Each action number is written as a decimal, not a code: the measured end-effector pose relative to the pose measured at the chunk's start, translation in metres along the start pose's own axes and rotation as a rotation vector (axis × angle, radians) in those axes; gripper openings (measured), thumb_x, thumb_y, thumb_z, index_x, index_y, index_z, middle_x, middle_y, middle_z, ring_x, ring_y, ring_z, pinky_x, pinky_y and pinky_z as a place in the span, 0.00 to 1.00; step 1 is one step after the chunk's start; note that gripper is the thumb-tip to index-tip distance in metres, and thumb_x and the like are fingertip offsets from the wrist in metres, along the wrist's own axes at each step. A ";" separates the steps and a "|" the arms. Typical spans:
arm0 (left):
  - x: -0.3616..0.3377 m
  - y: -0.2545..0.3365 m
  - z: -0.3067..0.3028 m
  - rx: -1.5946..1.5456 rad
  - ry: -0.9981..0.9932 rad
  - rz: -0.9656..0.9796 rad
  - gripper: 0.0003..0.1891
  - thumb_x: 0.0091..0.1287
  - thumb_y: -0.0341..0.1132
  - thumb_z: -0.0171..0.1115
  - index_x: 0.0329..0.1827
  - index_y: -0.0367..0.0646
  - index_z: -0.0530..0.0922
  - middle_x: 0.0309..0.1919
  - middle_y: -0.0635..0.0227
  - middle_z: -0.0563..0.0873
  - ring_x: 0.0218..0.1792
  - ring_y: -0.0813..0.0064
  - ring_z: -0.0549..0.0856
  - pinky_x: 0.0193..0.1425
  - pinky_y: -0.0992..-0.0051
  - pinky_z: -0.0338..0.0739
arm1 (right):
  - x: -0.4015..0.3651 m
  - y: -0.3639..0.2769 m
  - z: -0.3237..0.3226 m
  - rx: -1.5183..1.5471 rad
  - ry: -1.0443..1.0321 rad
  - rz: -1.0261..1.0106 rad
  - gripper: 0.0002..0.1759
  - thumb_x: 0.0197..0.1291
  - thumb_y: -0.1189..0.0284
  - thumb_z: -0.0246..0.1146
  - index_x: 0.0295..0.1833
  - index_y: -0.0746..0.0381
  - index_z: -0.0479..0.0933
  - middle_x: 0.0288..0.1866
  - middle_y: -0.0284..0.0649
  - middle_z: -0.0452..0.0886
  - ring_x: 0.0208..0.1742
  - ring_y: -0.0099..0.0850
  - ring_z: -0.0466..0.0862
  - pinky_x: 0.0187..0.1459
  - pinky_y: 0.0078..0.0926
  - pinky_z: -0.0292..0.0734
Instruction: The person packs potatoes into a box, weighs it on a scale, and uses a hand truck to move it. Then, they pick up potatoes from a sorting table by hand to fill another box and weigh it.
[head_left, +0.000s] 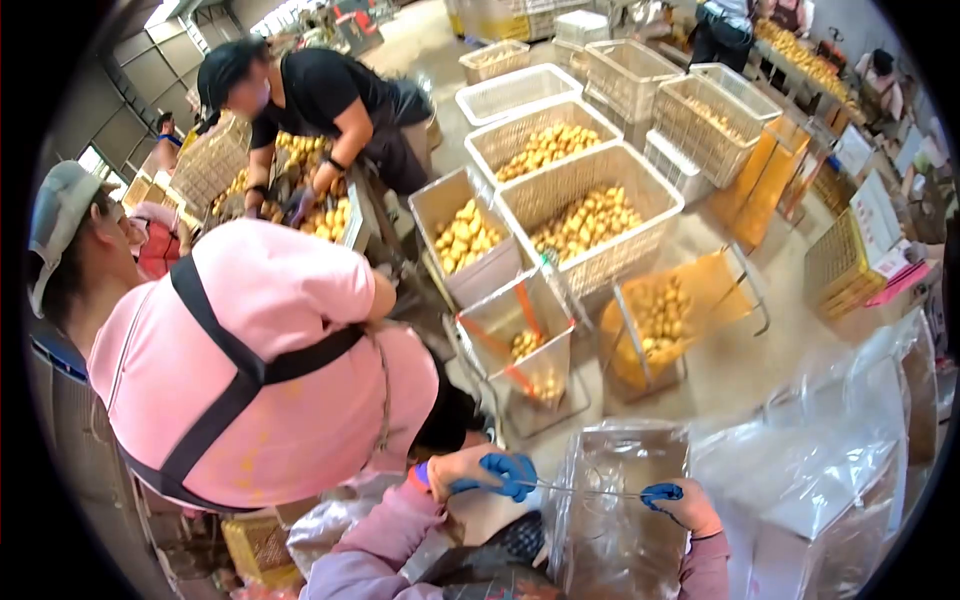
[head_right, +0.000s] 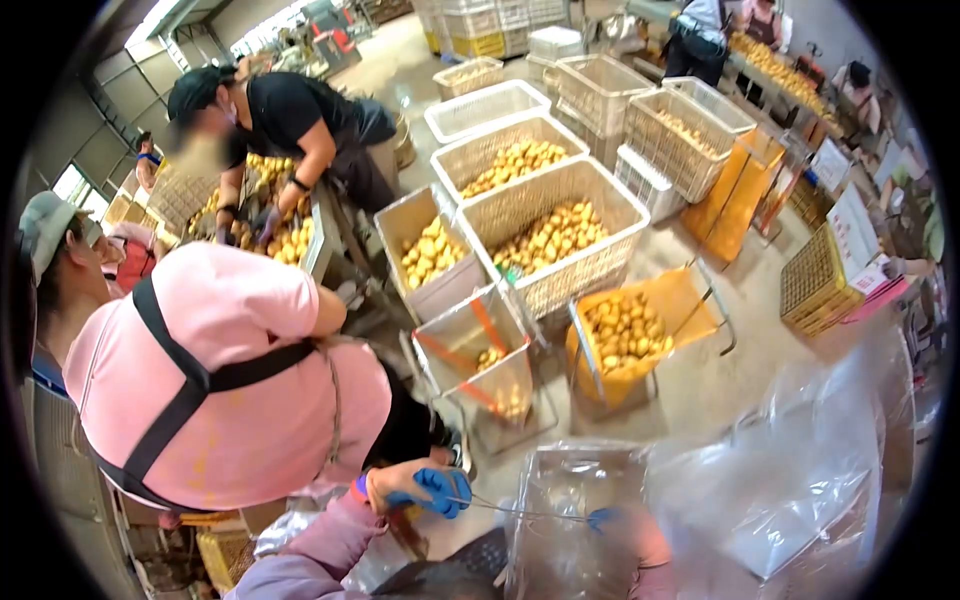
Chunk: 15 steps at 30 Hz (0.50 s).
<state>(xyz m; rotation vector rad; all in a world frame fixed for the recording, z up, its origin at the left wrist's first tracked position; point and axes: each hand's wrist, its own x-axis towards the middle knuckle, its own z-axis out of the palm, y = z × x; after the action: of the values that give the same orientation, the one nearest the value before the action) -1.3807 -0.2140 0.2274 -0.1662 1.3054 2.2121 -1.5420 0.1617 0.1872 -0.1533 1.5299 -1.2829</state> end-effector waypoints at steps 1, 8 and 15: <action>0.001 0.003 0.001 0.008 0.036 0.100 0.17 0.54 0.41 0.70 0.34 0.33 0.84 0.47 0.53 0.82 0.54 0.65 0.76 0.60 0.66 0.66 | 0.011 0.031 -0.017 -0.525 0.302 -0.194 0.16 0.49 0.73 0.66 0.42 0.72 0.81 0.39 0.45 0.86 0.40 0.33 0.85 0.42 0.27 0.79; 0.005 -0.016 -0.005 -0.523 0.421 0.553 0.14 0.71 0.42 0.50 0.39 0.39 0.74 0.21 0.70 0.74 0.25 0.71 0.74 0.39 0.70 0.70 | 0.036 0.046 -0.058 -0.686 0.593 -0.699 0.07 0.61 0.74 0.56 0.38 0.61 0.80 0.30 0.34 0.80 0.28 0.30 0.79 0.43 0.32 0.78; 0.080 -0.096 -0.032 -0.443 0.563 -0.092 0.29 0.72 0.38 0.55 0.75 0.59 0.59 0.22 0.74 0.74 0.17 0.83 0.69 0.17 0.81 0.63 | 0.093 0.069 -0.100 -0.139 0.714 -0.352 0.17 0.63 0.71 0.55 0.56 0.58 0.79 0.24 0.28 0.69 0.24 0.17 0.68 0.23 0.19 0.66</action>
<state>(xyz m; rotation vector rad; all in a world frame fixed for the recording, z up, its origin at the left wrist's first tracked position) -1.4030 -0.1735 0.1073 -1.0554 1.0073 2.4332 -1.6219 0.1906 0.0600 -0.0520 2.2790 -1.6062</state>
